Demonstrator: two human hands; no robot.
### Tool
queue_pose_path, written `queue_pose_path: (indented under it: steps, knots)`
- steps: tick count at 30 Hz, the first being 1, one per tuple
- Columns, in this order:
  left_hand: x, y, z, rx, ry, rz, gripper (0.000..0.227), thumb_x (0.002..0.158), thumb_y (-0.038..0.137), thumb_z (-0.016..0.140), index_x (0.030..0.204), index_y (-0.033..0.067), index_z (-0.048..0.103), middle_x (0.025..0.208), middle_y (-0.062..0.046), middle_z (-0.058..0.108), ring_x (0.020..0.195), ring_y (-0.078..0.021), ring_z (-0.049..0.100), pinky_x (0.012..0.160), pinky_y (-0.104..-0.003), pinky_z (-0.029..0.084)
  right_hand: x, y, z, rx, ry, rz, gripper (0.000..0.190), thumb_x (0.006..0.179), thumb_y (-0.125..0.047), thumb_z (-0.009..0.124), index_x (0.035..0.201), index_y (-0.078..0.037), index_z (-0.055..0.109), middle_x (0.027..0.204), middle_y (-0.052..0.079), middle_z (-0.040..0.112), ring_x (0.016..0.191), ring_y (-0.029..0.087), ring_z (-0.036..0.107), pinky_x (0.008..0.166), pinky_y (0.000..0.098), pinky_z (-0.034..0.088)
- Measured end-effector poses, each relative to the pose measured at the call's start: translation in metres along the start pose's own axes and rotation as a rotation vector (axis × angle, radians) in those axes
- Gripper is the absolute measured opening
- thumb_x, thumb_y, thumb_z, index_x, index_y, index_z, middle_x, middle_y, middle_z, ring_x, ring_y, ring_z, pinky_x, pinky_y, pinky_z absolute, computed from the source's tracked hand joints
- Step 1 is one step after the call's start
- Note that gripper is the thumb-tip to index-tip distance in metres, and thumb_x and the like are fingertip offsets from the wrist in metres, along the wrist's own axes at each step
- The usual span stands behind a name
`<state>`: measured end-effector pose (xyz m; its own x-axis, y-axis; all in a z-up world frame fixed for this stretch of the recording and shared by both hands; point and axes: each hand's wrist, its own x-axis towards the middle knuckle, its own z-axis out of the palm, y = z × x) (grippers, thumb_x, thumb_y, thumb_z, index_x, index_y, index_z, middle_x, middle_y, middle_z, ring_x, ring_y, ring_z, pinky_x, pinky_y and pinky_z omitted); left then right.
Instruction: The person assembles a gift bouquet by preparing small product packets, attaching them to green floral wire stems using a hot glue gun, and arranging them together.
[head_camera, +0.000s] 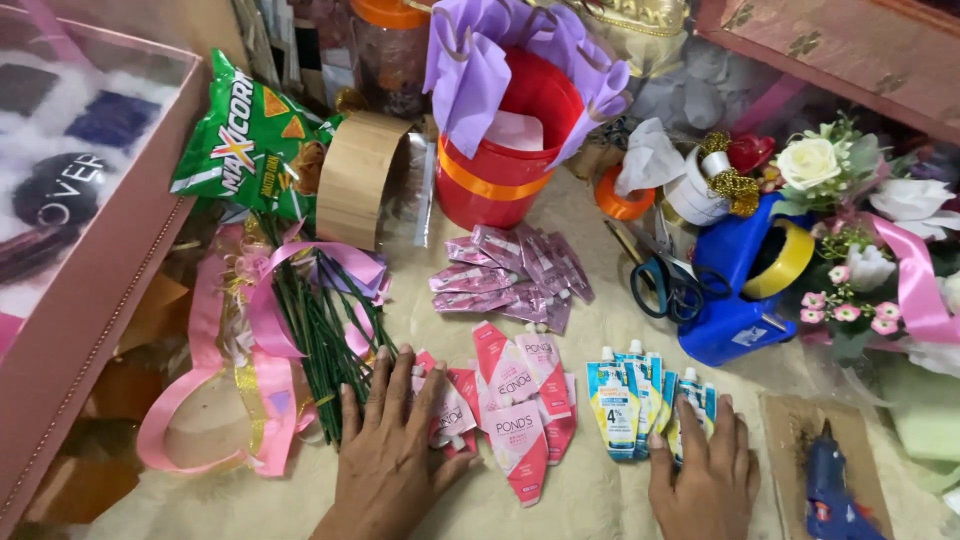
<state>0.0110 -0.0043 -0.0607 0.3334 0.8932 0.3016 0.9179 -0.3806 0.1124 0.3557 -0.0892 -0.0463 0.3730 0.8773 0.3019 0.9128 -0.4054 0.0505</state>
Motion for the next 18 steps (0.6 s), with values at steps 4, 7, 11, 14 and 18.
queue_pose_path:
  steps: [4, 7, 11, 14, 18]
  knots:
    - [-0.001, 0.0, 0.0, -0.007, 0.003, -0.002, 0.117, 0.072, 0.093, 0.063, 0.161, 0.0253, 0.03, 0.17, -0.014, 0.024, 0.158, -0.0345, 0.019, 0.119, -0.063, 0.018, 0.008, -0.031, -0.015, 0.11, -0.098, -0.123, 0.065, 0.091, -0.054, 0.046, 0.151, -0.029, 0.049, 0.171, 0.015, 0.03, 0.154, 0.04, 0.03, 0.114, 0.0643, 0.03]
    - [0.001, 0.0, 0.0, -0.034, -0.015, 0.012, 0.116, 0.068, 0.092, 0.069, 0.156, 0.0236, 0.036, 0.169, -0.015, 0.024, 0.159, -0.0361, 0.014, 0.116, -0.067, 0.018, 0.012, -0.054, -0.017, 0.037, -0.046, -0.254, 0.068, 0.085, -0.053, 0.053, 0.151, -0.035, 0.049, 0.165, 0.009, 0.041, 0.151, 0.031, 0.038, 0.12, 0.0564, 0.028]
    - [0.001, -0.002, -0.007, -0.138, -0.043, -0.033, 0.115, 0.072, 0.088, 0.072, 0.157, 0.0196, 0.037, 0.165, -0.016, 0.031, 0.157, -0.0355, 0.019, 0.117, -0.065, 0.02, 0.025, -0.095, -0.04, 0.351, -0.288, -0.457, 0.061, 0.096, -0.044, 0.048, 0.153, -0.023, 0.045, 0.166, 0.012, 0.032, 0.153, 0.033, 0.028, 0.119, 0.0525, 0.024]
    - [0.0, -0.005, -0.008, -0.232, -0.059, -0.06, 0.101, 0.079, 0.074, 0.074, 0.153, 0.0151, 0.041, 0.164, -0.018, 0.033, 0.156, -0.0364, 0.021, 0.117, -0.065, 0.019, 0.029, -0.111, -0.042, 0.466, -0.353, -0.613, 0.057, 0.098, -0.03, 0.047, 0.154, -0.017, 0.044, 0.164, 0.016, 0.035, 0.15, 0.035, 0.032, 0.118, 0.0492, 0.029]
    - [0.002, -0.01, -0.007, -0.33, -0.114, -0.093, 0.071, 0.096, 0.054, 0.06, 0.151, 0.0119, 0.043, 0.163, -0.017, 0.035, 0.156, -0.0341, 0.02, 0.118, -0.064, 0.017, 0.033, -0.103, -0.03, 0.471, -0.381, -0.623, 0.057, 0.096, -0.017, 0.045, 0.152, -0.015, 0.047, 0.164, 0.009, 0.037, 0.152, 0.031, 0.03, 0.12, 0.0459, 0.028]
